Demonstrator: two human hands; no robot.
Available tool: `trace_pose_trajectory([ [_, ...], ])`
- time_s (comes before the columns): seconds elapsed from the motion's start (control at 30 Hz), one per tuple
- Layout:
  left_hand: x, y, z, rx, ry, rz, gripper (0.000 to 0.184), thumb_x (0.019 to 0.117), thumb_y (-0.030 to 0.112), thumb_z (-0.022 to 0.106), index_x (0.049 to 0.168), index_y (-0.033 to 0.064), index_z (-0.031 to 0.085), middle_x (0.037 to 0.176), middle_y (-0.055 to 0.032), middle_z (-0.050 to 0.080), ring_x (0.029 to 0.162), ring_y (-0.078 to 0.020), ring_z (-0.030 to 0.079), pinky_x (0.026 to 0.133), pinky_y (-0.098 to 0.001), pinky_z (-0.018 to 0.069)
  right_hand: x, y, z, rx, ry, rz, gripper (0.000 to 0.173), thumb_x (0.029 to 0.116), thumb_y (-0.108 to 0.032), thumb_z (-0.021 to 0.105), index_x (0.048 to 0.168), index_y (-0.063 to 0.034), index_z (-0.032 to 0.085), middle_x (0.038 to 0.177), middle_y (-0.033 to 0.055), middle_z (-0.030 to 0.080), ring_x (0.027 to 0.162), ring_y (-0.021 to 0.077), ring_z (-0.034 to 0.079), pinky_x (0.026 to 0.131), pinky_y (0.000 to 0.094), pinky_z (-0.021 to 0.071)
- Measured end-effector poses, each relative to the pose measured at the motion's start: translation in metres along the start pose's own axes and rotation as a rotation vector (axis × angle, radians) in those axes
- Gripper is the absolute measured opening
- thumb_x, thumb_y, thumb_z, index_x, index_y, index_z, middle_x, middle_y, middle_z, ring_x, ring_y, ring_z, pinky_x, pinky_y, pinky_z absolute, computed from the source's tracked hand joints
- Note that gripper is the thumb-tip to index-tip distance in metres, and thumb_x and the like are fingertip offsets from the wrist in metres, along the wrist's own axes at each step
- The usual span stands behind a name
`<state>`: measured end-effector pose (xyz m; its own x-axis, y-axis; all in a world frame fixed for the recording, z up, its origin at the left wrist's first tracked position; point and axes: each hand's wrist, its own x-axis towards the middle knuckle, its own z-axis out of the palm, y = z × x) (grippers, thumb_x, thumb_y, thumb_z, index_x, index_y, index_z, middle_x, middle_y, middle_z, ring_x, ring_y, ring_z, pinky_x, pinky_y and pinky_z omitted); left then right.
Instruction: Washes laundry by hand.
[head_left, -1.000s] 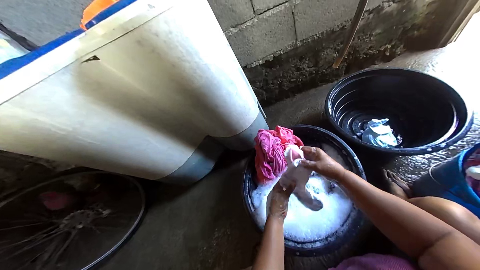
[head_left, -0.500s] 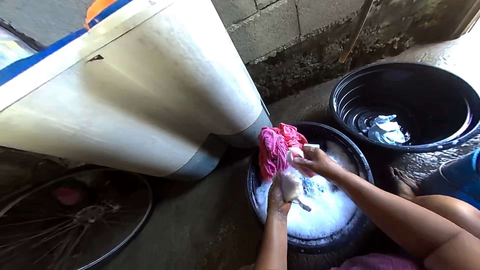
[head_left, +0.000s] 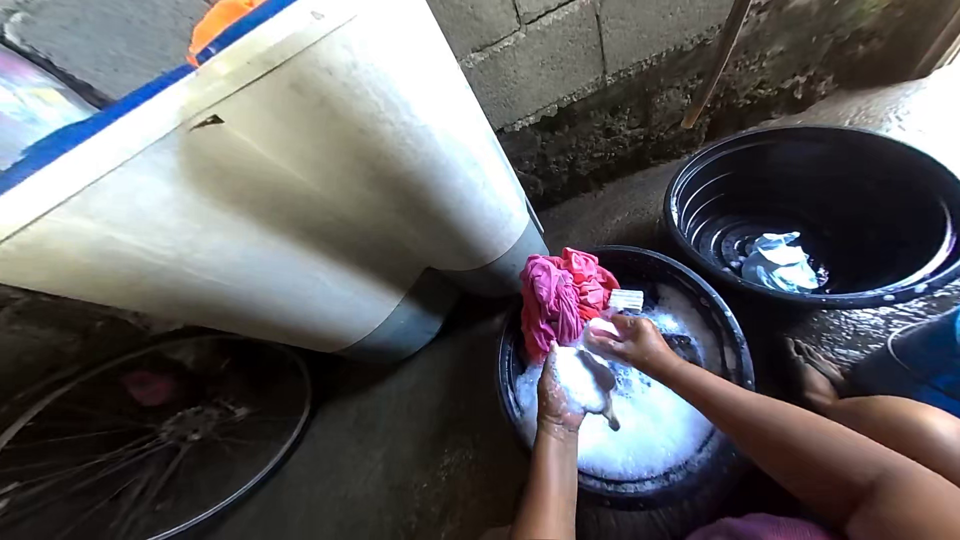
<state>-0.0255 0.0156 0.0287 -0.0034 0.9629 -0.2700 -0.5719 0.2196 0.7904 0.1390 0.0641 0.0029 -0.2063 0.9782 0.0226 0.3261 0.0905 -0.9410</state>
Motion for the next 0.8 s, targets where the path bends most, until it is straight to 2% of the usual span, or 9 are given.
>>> trace_pose_trajectory([
  [0.1,0.010,-0.028,-0.032,0.037,-0.166,0.130,0.037,0.1096,0.029,0.033,0.120,0.0092,0.062,0.104,0.0002,0.071,0.096,-0.0069,0.068,0.087,-0.0277,0.0573,-0.022,-0.048,0.011,0.209,0.035,-0.427,0.036,0.0856,-0.031,0.080,0.092,0.0029,0.071,0.080,0.0091,0.071,0.075,0.0105,0.068,0.072,0.0311,0.0571],
  [0.2,0.001,-0.010,-0.002,-0.167,-0.034,-0.003,0.047,0.1109,0.036,0.028,0.095,0.0143,0.067,0.083,0.0013,0.073,0.079,-0.0082,0.071,0.076,-0.0283,0.0597,-0.036,-0.038,0.034,0.118,0.042,-0.639,0.045,0.0817,-0.042,0.081,0.082,0.0017,0.070,0.070,0.0114,0.067,0.065,0.0178,0.066,0.062,0.0371,0.0549],
  [0.27,-0.006,0.007,0.014,-0.164,0.085,-0.002,0.058,0.1121,0.040,0.016,0.090,0.0121,0.061,0.076,0.0005,0.069,0.074,-0.0102,0.070,0.072,-0.0294,0.0595,-0.033,-0.001,0.038,-0.047,0.064,-0.572,0.050,0.0808,-0.046,0.079,0.082,0.0028,0.071,0.071,0.0155,0.069,0.065,0.0268,0.069,0.062,0.0466,0.0568],
  [0.37,0.010,-0.006,-0.018,-0.225,0.046,0.028,0.063,0.1084,0.053,0.017,0.089,0.0135,0.062,0.079,-0.0027,0.070,0.080,-0.0178,0.070,0.077,-0.0397,0.0597,-0.015,0.032,0.012,-0.243,-0.023,-0.143,0.053,0.0877,-0.046,0.075,0.092,0.0065,0.070,0.082,0.0237,0.070,0.083,0.0415,0.070,0.078,0.0625,0.0533],
  [0.43,0.015,-0.006,-0.024,-0.215,0.027,0.040,0.065,0.1070,0.057,0.018,0.093,0.0135,0.064,0.082,-0.0039,0.071,0.082,-0.0196,0.071,0.075,-0.0416,0.0604,-0.003,0.025,0.002,-0.151,0.050,-0.049,0.054,0.0893,-0.047,0.073,0.100,0.0063,0.070,0.088,0.0227,0.070,0.088,0.0388,0.069,0.084,0.0612,0.0532],
  [0.57,0.008,-0.008,-0.011,-0.124,-0.029,0.121,0.055,0.1103,0.038,0.018,0.102,0.0104,0.064,0.088,-0.0008,0.070,0.086,-0.0096,0.069,0.080,-0.0304,0.0589,-0.019,-0.040,0.014,0.166,0.147,-0.468,0.037,0.0853,-0.032,0.080,0.087,0.0039,0.070,0.074,0.0102,0.068,0.070,0.0127,0.066,0.068,0.0323,0.0558],
  [0.63,0.003,-0.001,0.006,-0.196,0.035,0.051,0.059,0.1117,0.037,0.013,0.091,0.0128,0.062,0.077,0.0018,0.071,0.075,-0.0067,0.070,0.071,-0.0259,0.0596,-0.034,-0.046,0.032,0.157,0.078,-0.646,0.040,0.0839,-0.036,0.081,0.084,0.0024,0.069,0.072,0.0115,0.069,0.068,0.0165,0.067,0.065,0.0353,0.0565],
  [0.7,-0.001,-0.003,0.002,-0.140,0.037,0.037,0.056,0.1121,0.039,0.015,0.098,0.0120,0.062,0.082,0.0010,0.071,0.080,-0.0080,0.070,0.075,-0.0276,0.0597,-0.037,-0.019,0.046,-0.014,0.087,-0.737,0.048,0.0837,-0.049,0.076,0.081,-0.0014,0.070,0.071,0.0118,0.069,0.066,0.0226,0.069,0.062,0.0415,0.0574],
  [0.8,0.009,-0.020,-0.015,-0.086,0.051,0.025,0.057,0.1099,0.048,0.020,0.102,0.0098,0.062,0.086,-0.0039,0.070,0.084,-0.0167,0.069,0.078,-0.0382,0.0593,-0.023,0.030,0.032,-0.226,0.048,-0.498,0.049,0.0846,-0.045,0.077,0.086,0.0035,0.072,0.075,0.0191,0.071,0.071,0.0345,0.072,0.067,0.0548,0.0578],
])
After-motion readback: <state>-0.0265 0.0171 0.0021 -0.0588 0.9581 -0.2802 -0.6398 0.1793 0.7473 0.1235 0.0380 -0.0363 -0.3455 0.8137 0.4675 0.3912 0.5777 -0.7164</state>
